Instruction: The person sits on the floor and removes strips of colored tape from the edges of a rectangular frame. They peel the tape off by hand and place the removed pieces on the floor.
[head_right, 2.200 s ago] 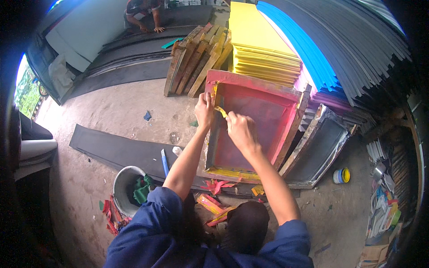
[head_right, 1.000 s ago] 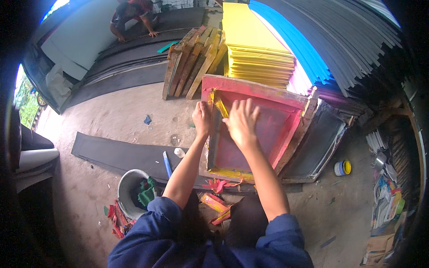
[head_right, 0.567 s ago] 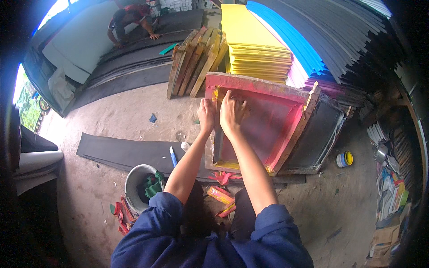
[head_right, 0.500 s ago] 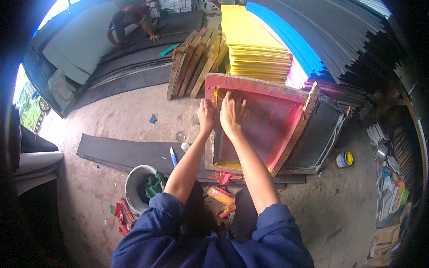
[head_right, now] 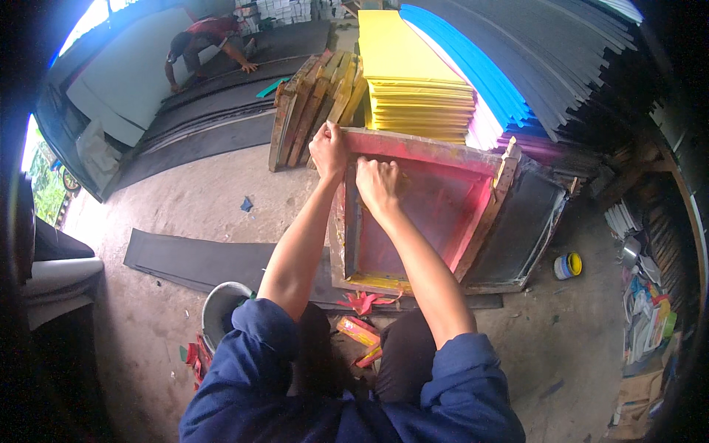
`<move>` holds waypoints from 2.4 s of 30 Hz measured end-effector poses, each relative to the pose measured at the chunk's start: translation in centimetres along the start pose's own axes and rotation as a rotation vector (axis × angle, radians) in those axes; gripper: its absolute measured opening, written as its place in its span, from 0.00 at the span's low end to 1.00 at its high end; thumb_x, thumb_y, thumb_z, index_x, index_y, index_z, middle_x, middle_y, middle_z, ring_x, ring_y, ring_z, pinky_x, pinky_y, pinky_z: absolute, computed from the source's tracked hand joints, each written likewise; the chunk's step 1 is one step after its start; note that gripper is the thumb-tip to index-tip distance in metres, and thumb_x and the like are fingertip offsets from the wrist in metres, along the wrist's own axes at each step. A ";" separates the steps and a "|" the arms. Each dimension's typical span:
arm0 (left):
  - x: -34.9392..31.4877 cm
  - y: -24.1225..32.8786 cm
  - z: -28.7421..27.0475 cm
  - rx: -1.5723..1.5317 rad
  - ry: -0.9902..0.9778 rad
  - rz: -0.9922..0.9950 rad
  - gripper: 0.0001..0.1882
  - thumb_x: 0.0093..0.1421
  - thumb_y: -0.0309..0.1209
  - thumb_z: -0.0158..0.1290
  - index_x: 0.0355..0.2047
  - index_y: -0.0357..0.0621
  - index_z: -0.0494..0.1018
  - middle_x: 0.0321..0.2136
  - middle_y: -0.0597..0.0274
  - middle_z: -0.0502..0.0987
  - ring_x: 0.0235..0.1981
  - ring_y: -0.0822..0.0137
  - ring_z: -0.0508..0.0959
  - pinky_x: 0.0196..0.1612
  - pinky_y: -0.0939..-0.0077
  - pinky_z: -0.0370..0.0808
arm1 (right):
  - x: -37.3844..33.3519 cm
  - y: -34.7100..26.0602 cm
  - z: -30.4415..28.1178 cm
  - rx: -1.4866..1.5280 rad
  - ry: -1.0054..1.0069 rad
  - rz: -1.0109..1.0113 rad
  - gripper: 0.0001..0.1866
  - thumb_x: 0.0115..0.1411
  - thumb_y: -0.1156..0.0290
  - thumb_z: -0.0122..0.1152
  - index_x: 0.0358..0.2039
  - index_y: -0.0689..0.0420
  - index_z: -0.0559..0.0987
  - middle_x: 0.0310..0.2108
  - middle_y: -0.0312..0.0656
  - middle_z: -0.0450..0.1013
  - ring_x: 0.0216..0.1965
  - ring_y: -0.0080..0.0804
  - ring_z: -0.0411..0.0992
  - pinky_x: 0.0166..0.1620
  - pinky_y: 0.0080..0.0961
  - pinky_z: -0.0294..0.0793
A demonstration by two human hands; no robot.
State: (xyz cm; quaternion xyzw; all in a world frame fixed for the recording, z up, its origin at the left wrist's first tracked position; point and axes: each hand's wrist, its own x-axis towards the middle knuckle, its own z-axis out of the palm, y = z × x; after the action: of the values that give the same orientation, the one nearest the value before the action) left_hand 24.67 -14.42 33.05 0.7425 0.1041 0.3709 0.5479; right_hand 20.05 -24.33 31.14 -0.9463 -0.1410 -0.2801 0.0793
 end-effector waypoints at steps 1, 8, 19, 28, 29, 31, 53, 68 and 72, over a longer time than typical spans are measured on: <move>0.0 0.0 0.3 0.012 0.027 0.020 0.21 0.56 0.42 0.40 0.25 0.33 0.72 0.18 0.42 0.72 0.23 0.48 0.74 0.29 0.60 0.68 | 0.0 0.4 0.1 0.016 0.018 -0.013 0.11 0.56 0.68 0.47 0.23 0.57 0.76 0.16 0.50 0.71 0.21 0.45 0.74 0.32 0.38 0.70; 0.4 -0.7 1.3 0.050 0.023 0.005 0.22 0.56 0.41 0.39 0.24 0.32 0.72 0.20 0.40 0.72 0.24 0.45 0.74 0.30 0.57 0.67 | 0.0 4.6 -1.9 0.371 0.061 -0.270 0.12 0.56 0.65 0.51 0.21 0.59 0.73 0.16 0.49 0.69 0.22 0.45 0.70 0.29 0.36 0.68; -0.4 0.1 3.2 0.029 -0.097 -0.003 0.19 0.55 0.41 0.40 0.23 0.36 0.72 0.19 0.43 0.72 0.24 0.47 0.73 0.30 0.58 0.67 | -1.3 10.5 -2.3 0.695 -0.101 -0.383 0.09 0.56 0.69 0.52 0.27 0.63 0.74 0.20 0.48 0.68 0.24 0.44 0.69 0.28 0.34 0.67; 2.0 -0.6 -0.3 -0.059 0.062 0.080 0.19 0.57 0.38 0.39 0.23 0.34 0.70 0.13 0.50 0.68 0.15 0.62 0.69 0.24 0.66 0.64 | 2.2 8.0 -2.3 0.607 -0.021 -0.599 0.11 0.55 0.70 0.54 0.21 0.64 0.72 0.18 0.47 0.67 0.23 0.43 0.68 0.28 0.34 0.67; 2.2 -0.7 -0.7 -0.041 0.047 0.069 0.17 0.57 0.38 0.39 0.23 0.36 0.69 0.12 0.54 0.65 0.15 0.66 0.66 0.23 0.69 0.63 | 2.5 7.5 -2.3 0.609 -0.019 -0.602 0.11 0.55 0.70 0.54 0.21 0.64 0.72 0.18 0.47 0.67 0.23 0.43 0.68 0.28 0.34 0.67; 2.1 -0.8 -1.1 -0.080 0.059 0.096 0.17 0.58 0.38 0.39 0.25 0.37 0.70 0.11 0.56 0.64 0.15 0.68 0.65 0.22 0.71 0.63 | 2.7 6.9 -2.3 0.574 -0.049 -0.571 0.12 0.56 0.68 0.53 0.21 0.63 0.72 0.18 0.47 0.68 0.23 0.42 0.69 0.28 0.34 0.68; 2.3 0.3 -6.2 -0.114 -0.274 0.436 0.10 0.54 0.24 0.40 0.31 0.38 0.71 0.30 0.49 0.72 0.33 0.51 0.73 0.38 0.65 0.69 | -2.1 -2.7 -7.7 0.231 -0.102 0.178 0.29 0.54 0.47 0.53 0.28 0.69 0.74 0.27 0.58 0.73 0.31 0.47 0.74 0.36 0.34 0.72; 3.3 1.7 -2.3 0.578 -0.080 0.723 0.22 0.59 0.37 0.38 0.13 0.42 0.72 0.14 0.52 0.73 0.16 0.54 0.75 0.27 0.62 0.72 | -0.2 0.9 -2.1 0.201 0.189 -0.166 0.10 0.56 0.68 0.49 0.23 0.59 0.72 0.18 0.50 0.71 0.21 0.46 0.71 0.25 0.37 0.70; 3.6 1.3 -1.3 0.624 -0.096 0.699 0.23 0.59 0.37 0.37 0.12 0.42 0.72 0.13 0.52 0.73 0.16 0.53 0.75 0.27 0.62 0.72 | -2.9 4.4 -0.3 0.361 0.240 -0.070 0.10 0.58 0.68 0.50 0.25 0.61 0.71 0.17 0.51 0.69 0.21 0.49 0.70 0.22 0.37 0.66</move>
State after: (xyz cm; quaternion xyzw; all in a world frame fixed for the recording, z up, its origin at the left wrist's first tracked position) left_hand 25.98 -11.94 35.98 0.8785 -0.0711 0.4496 0.1449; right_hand 18.97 -29.23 29.49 -0.8710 -0.2114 -0.3636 0.2539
